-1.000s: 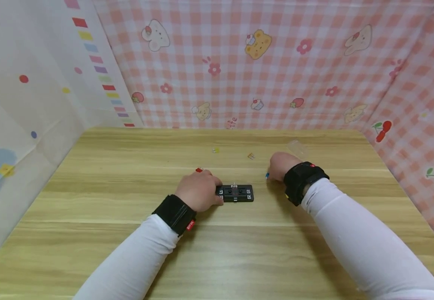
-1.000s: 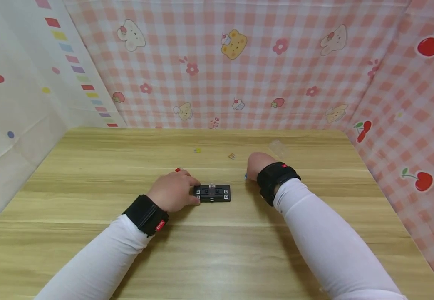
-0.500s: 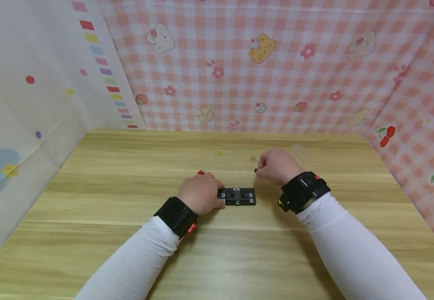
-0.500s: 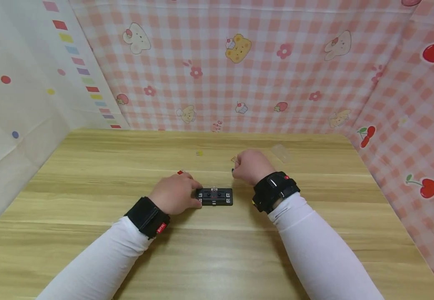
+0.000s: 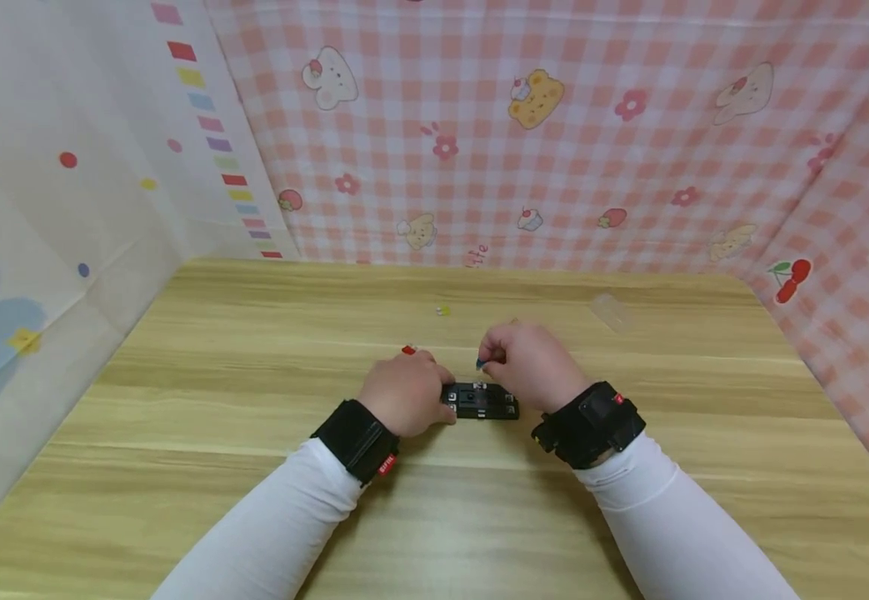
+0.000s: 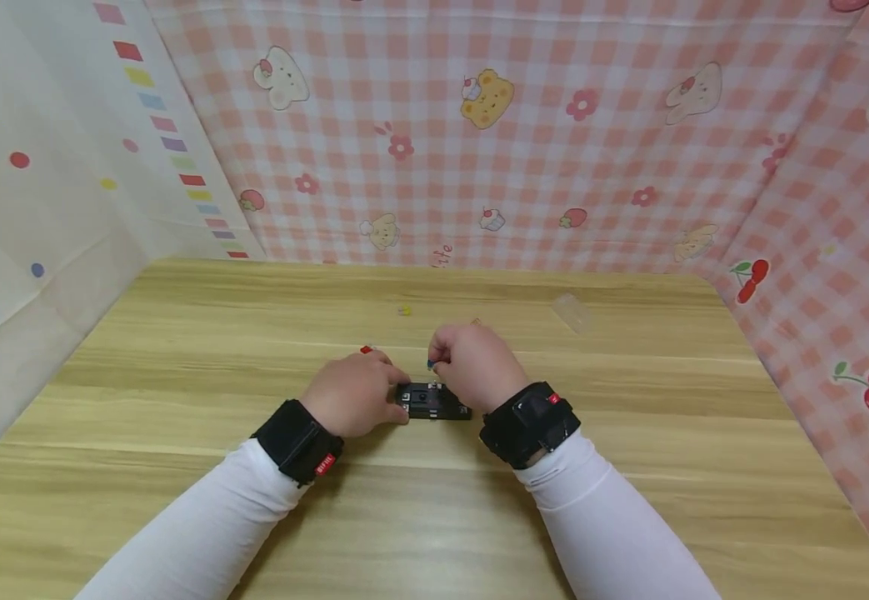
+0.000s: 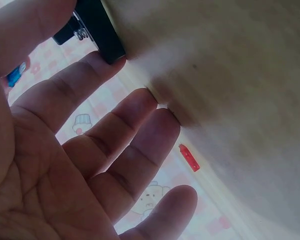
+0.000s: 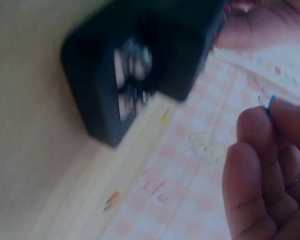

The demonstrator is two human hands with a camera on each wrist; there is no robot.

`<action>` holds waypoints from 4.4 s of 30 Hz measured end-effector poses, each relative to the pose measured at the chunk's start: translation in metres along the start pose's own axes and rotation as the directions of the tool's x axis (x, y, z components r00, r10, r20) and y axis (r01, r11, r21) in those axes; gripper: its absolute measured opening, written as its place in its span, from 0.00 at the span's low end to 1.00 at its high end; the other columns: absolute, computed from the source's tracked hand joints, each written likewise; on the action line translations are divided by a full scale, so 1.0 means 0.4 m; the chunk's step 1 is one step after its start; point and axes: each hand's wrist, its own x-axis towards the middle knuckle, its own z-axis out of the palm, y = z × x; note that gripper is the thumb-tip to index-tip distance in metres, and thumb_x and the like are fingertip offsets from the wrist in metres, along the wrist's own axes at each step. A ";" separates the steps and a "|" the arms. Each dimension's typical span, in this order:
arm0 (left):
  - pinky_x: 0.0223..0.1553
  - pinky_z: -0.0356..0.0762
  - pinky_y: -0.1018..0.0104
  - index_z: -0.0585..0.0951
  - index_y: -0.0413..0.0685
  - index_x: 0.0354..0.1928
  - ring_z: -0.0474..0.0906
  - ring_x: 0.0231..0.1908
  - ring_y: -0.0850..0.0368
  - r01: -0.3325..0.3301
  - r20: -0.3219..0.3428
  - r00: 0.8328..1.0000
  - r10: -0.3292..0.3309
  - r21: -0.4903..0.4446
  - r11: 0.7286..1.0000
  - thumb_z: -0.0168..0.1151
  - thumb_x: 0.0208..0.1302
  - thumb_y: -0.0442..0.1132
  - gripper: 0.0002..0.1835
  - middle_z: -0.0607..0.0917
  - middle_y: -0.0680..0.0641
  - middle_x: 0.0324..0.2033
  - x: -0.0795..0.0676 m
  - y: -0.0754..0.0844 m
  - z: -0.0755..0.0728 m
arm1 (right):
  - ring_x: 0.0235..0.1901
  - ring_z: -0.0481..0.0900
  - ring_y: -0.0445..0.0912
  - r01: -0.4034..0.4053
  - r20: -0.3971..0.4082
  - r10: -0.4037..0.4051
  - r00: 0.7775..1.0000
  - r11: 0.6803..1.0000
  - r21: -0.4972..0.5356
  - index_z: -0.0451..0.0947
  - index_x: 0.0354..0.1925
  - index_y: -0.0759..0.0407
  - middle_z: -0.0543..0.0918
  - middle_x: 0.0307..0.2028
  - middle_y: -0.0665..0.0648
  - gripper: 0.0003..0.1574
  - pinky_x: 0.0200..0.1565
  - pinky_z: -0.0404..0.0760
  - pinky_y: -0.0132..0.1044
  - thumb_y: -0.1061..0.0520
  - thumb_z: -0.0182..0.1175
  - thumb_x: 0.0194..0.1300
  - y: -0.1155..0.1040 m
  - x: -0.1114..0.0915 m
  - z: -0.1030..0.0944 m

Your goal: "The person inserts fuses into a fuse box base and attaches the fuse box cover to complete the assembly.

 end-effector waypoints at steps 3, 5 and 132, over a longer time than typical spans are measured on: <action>0.23 0.70 0.60 0.83 0.62 0.48 0.71 0.28 0.57 -0.004 -0.002 1.000 0.004 -0.008 1.000 0.68 0.48 0.62 0.24 0.77 0.52 0.38 0.001 0.002 0.002 | 0.25 0.72 0.41 0.037 -0.002 -0.037 0.999 0.998 -0.053 0.80 0.29 0.52 0.79 0.24 0.46 0.03 0.29 0.75 0.38 0.60 0.65 0.58 -0.014 -0.008 0.009; 0.23 0.70 0.60 0.83 0.62 0.48 0.71 0.28 0.57 -0.004 -0.002 1.000 0.004 -0.012 1.000 0.69 0.48 0.62 0.24 0.77 0.52 0.38 0.001 0.002 0.002 | 0.27 0.73 0.40 0.052 0.001 -0.052 0.999 0.996 -0.076 0.80 0.31 0.52 0.79 0.27 0.46 0.02 0.31 0.76 0.39 0.60 0.64 0.59 -0.021 -0.010 0.015; 0.20 0.69 0.59 0.84 0.64 0.46 0.71 0.29 0.56 0.001 -0.022 1.000 -0.001 0.002 1.000 0.69 0.48 0.60 0.22 0.78 0.52 0.36 -0.005 0.009 -0.005 | 0.18 0.68 0.39 0.201 0.049 -0.200 0.979 0.881 -0.428 0.80 0.18 0.49 0.75 0.17 0.45 0.13 0.24 0.72 0.35 0.67 0.67 0.46 -0.053 -0.023 0.076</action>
